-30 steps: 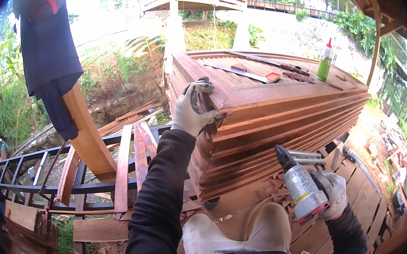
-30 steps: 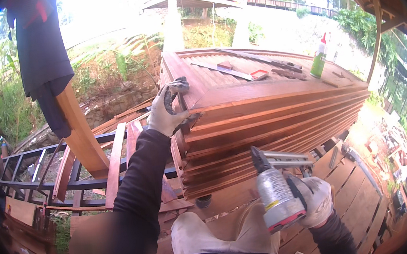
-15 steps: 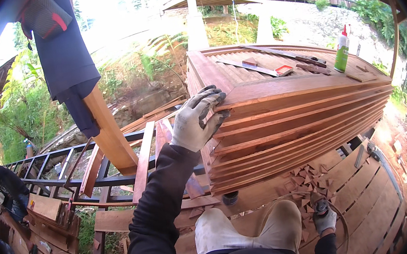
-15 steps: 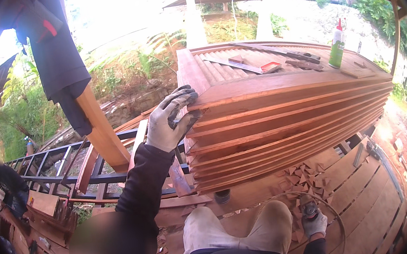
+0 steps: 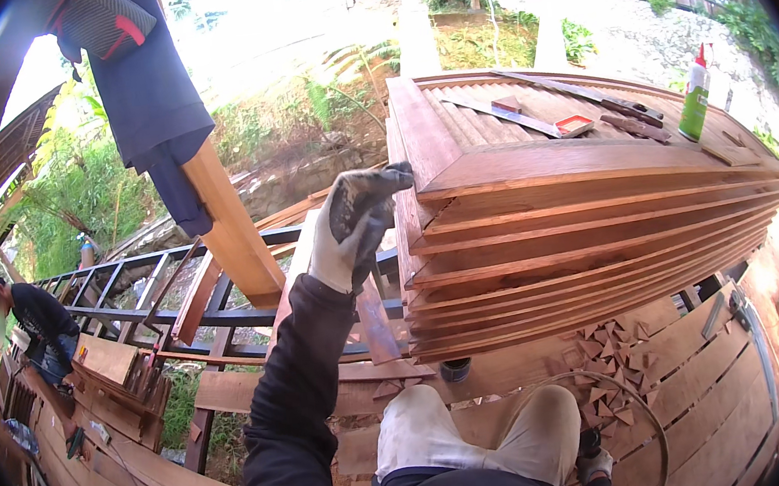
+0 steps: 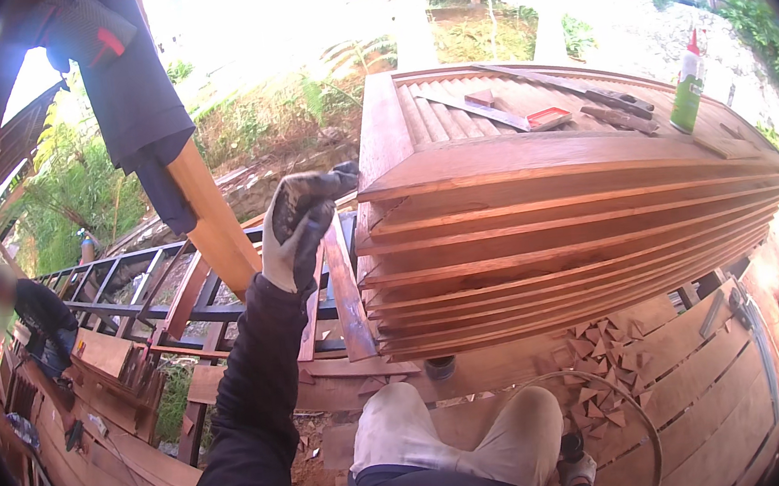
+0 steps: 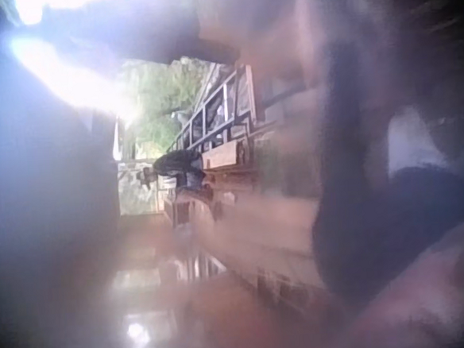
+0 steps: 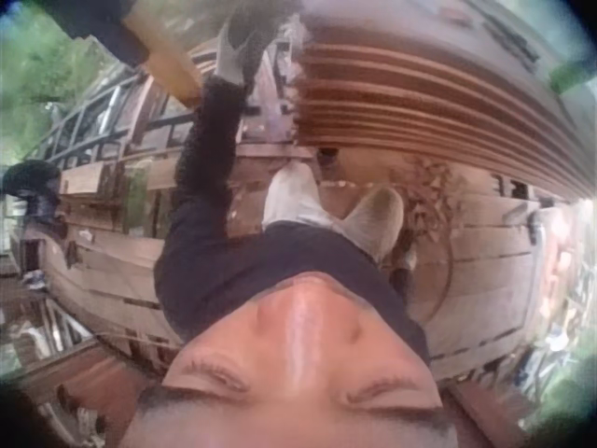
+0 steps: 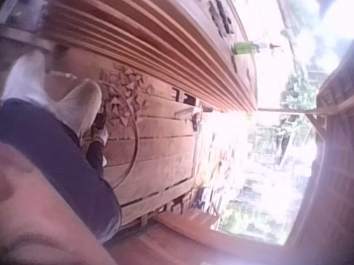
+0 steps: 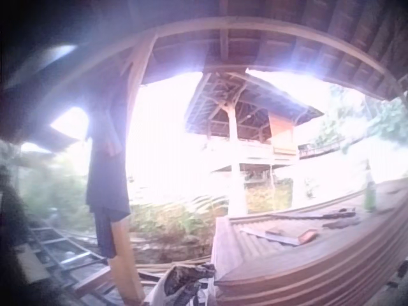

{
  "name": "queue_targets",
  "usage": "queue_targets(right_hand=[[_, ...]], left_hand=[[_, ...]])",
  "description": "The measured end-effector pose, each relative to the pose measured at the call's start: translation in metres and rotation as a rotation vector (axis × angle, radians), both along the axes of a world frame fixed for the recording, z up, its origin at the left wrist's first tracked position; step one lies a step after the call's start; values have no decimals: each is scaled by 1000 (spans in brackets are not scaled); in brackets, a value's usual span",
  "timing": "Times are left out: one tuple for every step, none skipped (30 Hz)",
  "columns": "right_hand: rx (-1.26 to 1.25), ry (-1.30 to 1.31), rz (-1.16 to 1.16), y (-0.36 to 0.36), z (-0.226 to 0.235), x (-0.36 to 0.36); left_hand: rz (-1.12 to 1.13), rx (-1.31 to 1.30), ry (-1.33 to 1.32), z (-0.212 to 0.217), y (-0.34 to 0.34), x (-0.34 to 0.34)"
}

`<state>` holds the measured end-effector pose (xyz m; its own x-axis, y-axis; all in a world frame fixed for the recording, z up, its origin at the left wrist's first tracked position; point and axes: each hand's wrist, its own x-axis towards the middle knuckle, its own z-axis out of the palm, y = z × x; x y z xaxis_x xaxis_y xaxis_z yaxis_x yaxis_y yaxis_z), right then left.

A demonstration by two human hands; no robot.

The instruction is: The person assembles a wooden frame by positioning planks and using a nail gun to fasten them together. They also use a sanding block to smooth the edges of the wood. The person works on a partially constructed wooden structure in an outdoor setting.

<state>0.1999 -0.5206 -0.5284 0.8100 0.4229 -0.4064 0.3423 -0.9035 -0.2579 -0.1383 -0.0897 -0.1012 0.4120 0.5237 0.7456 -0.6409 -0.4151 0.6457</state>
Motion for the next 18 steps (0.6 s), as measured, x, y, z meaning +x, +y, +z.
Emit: queue_targets(right_hand=[[7,-2,-5,2,-1,-2],[14,-3,-7,5,-5,-3],[13,52,-72,-4,-20,7],[19,111,-119,-10,-51,21],[18,177,-139,-8,-73,32],[-1,120,-81,2,-74,26],[-19,61,-23,8,-78,21],[-8,2,5,-15,-129,50],[-13,-70,44,-36,-179,81],[-27,-31,84,-18,-171,68],[-37,-11,111,4,-156,62],[-29,11,180,37,-137,46],[-21,9,213,54,-121,36],[-17,7,237,66,-109,34],[-12,8,285,84,-100,35],[-9,15,320,96,-95,35],[-2,15,357,110,-90,34],[0,20,393,122,-85,35]], left_hand=[[56,-61,-17,-1,3,7],[237,157,70,0,0,10],[388,367,138,4,-5,23],[411,387,200,5,-1,27],[449,407,275,4,2,25],[457,338,248,-5,10,25],[468,272,217,-12,15,24],[418,231,141,-4,12,45],[498,453,-9,-6,25,59],[451,251,37,-12,8,64],[136,-4,-37,-18,11,69],[-190,-345,-224,-22,13,64],[-438,-663,-417,-26,18,73],[-401,-736,-479,-21,10,79],[-106,-456,-426,-29,21,89],[120,-279,-287,-27,12,79],[360,-115,-164,-24,2,69],[480,-54,-38,-22,-10,64]])
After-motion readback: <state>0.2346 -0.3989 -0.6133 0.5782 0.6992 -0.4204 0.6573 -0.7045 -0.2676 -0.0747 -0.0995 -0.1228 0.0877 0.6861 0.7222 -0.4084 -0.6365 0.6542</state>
